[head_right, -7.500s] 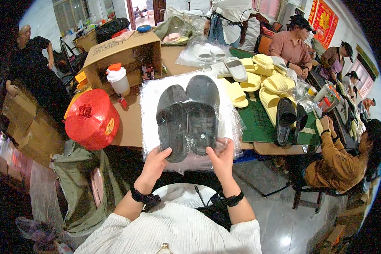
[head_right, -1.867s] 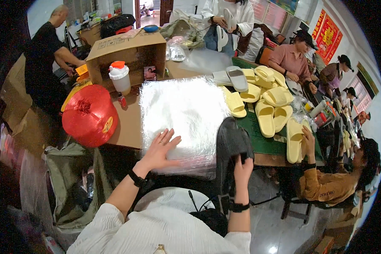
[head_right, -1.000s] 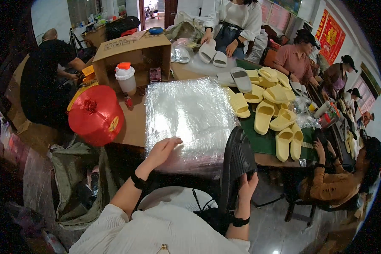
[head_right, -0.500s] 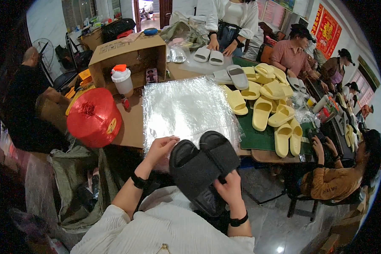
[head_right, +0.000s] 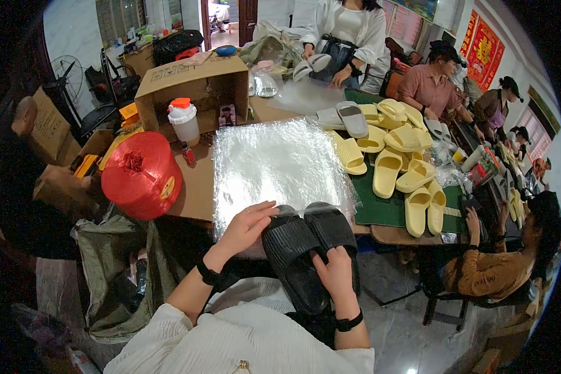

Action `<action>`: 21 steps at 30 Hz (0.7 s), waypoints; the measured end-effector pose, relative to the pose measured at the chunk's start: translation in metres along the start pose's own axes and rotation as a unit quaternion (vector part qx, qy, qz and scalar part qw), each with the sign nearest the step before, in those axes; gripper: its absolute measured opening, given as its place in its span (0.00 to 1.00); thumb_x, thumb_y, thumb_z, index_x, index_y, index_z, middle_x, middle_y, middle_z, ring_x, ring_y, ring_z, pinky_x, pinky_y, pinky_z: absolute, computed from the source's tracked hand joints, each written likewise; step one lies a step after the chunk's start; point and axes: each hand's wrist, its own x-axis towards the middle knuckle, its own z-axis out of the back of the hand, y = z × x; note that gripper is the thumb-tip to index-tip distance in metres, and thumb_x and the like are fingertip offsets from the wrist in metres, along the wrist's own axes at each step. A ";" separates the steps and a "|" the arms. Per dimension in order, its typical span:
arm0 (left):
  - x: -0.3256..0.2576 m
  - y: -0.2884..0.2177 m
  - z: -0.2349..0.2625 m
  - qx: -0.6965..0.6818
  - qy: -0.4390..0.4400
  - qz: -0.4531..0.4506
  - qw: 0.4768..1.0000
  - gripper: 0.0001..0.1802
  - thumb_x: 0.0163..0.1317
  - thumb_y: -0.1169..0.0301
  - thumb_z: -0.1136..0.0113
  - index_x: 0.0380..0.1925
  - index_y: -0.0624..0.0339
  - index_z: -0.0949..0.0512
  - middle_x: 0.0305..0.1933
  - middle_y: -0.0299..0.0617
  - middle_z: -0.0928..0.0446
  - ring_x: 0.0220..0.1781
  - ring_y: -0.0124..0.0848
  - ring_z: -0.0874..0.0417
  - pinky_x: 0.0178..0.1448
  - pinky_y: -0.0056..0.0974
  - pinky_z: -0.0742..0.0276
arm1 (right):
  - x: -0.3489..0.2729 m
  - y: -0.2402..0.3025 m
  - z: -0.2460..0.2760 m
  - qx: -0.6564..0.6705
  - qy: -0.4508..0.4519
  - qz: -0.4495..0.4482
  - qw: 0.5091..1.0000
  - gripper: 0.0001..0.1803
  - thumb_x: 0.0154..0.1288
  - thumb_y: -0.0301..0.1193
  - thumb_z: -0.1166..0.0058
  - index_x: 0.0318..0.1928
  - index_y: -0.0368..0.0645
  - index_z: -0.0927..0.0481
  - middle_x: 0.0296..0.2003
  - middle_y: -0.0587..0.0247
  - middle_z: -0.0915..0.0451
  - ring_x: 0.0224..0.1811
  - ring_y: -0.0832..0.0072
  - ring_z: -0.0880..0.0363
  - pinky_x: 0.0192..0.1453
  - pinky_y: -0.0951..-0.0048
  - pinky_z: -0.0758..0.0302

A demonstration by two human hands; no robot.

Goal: Packing pairs of slippers into plastic bags.

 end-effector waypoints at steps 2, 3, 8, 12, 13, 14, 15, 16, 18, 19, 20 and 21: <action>0.002 -0.010 -0.001 0.097 0.034 -0.098 0.990 0.16 0.69 0.70 0.47 0.54 0.55 0.19 0.67 0.47 0.27 0.73 0.47 0.33 0.75 0.50 0.39 | 0.003 0.003 -0.001 -0.013 -0.007 -0.021 1.000 0.19 0.58 0.35 0.34 0.24 0.31 0.27 0.25 0.45 0.29 0.31 0.46 0.26 0.35 0.52 0.29; 0.002 -0.017 -0.002 0.098 0.034 -0.099 0.990 0.16 0.69 0.70 0.47 0.54 0.55 0.19 0.67 0.47 0.27 0.73 0.47 0.33 0.75 0.50 0.39 | 0.004 0.004 -0.002 -0.012 -0.008 -0.021 1.000 0.19 0.58 0.35 0.34 0.24 0.31 0.27 0.25 0.45 0.29 0.31 0.46 0.26 0.35 0.52 0.29; -0.001 -0.034 -0.014 0.103 0.105 -0.160 0.976 0.17 0.70 0.69 0.47 0.57 0.53 0.21 0.72 0.41 0.32 0.78 0.46 0.41 0.80 0.55 0.53 | 0.018 0.007 -0.017 0.035 -0.023 -0.002 0.999 0.17 0.57 0.33 0.35 0.25 0.31 0.26 0.27 0.42 0.28 0.34 0.44 0.25 0.38 0.50 0.28; -0.004 -0.046 -0.018 0.080 0.134 -0.186 0.970 0.18 0.70 0.69 0.48 0.59 0.53 0.22 0.72 0.39 0.32 0.78 0.44 0.41 0.80 0.56 0.53 | 0.034 0.007 -0.028 0.003 0.001 -0.007 1.000 0.14 0.55 0.29 0.36 0.27 0.33 0.27 0.30 0.41 0.27 0.35 0.43 0.25 0.38 0.51 0.28; -0.005 -0.050 -0.017 0.075 0.144 -0.194 0.967 0.19 0.70 0.70 0.48 0.59 0.53 0.22 0.72 0.39 0.32 0.78 0.44 0.41 0.80 0.56 0.53 | 0.039 0.001 -0.036 0.004 0.001 -0.007 1.000 0.14 0.55 0.29 0.36 0.27 0.33 0.27 0.30 0.41 0.27 0.35 0.43 0.25 0.38 0.51 0.28; -0.005 -0.056 -0.018 0.064 0.139 -0.193 0.969 0.18 0.71 0.70 0.48 0.59 0.53 0.21 0.71 0.39 0.30 0.77 0.43 0.39 0.80 0.56 0.53 | 0.045 -0.012 -0.050 -0.025 -0.019 0.031 0.999 0.14 0.56 0.30 0.37 0.27 0.33 0.27 0.30 0.41 0.27 0.35 0.42 0.25 0.37 0.51 0.28; -0.005 -0.057 -0.016 0.065 0.140 -0.193 0.969 0.18 0.71 0.70 0.48 0.59 0.53 0.21 0.71 0.39 0.30 0.77 0.43 0.39 0.80 0.56 0.53 | 0.055 -0.008 -0.053 -0.053 -0.037 0.071 0.995 0.14 0.57 0.30 0.37 0.28 0.33 0.27 0.30 0.42 0.27 0.35 0.42 0.25 0.37 0.51 0.27; -0.004 -0.057 -0.012 0.044 0.146 -0.198 0.968 0.18 0.70 0.70 0.48 0.58 0.54 0.21 0.69 0.40 0.29 0.77 0.44 0.39 0.80 0.55 0.53 | 0.064 0.001 -0.059 -0.052 -0.019 -0.019 0.998 0.13 0.60 0.32 0.38 0.29 0.33 0.25 0.29 0.43 0.26 0.36 0.42 0.24 0.37 0.51 0.27; -0.004 -0.059 0.000 0.028 0.148 -0.199 0.968 0.18 0.70 0.71 0.48 0.58 0.54 0.20 0.68 0.40 0.27 0.77 0.44 0.38 0.80 0.55 0.53 | 0.086 0.027 -0.062 0.014 0.010 -0.051 0.999 0.13 0.61 0.32 0.38 0.29 0.33 0.24 0.29 0.43 0.25 0.36 0.44 0.23 0.37 0.52 0.27; -0.003 -0.061 0.006 -0.015 0.157 -0.186 0.970 0.17 0.70 0.72 0.48 0.56 0.56 0.19 0.66 0.41 0.25 0.76 0.45 0.37 0.80 0.54 0.53 | 0.092 0.032 -0.064 0.075 0.039 -0.085 0.993 0.13 0.62 0.33 0.39 0.30 0.33 0.23 0.29 0.43 0.24 0.36 0.46 0.22 0.37 0.53 0.27; 0.001 -0.064 0.006 -0.061 0.172 -0.180 0.967 0.17 0.69 0.72 0.48 0.54 0.57 0.18 0.65 0.42 0.24 0.76 0.45 0.36 0.80 0.53 0.52 | 0.092 0.005 -0.087 0.110 -0.045 0.087 0.989 0.14 0.63 0.34 0.39 0.31 0.32 0.21 0.29 0.44 0.22 0.36 0.51 0.21 0.36 0.57 0.27; 0.002 -0.064 0.009 -0.060 0.172 -0.180 0.967 0.17 0.69 0.72 0.48 0.54 0.57 0.18 0.65 0.42 0.24 0.76 0.45 0.36 0.80 0.53 0.52 | 0.097 0.007 -0.093 0.111 -0.045 0.088 0.989 0.14 0.63 0.34 0.39 0.31 0.32 0.21 0.29 0.44 0.22 0.36 0.51 0.21 0.36 0.57 0.27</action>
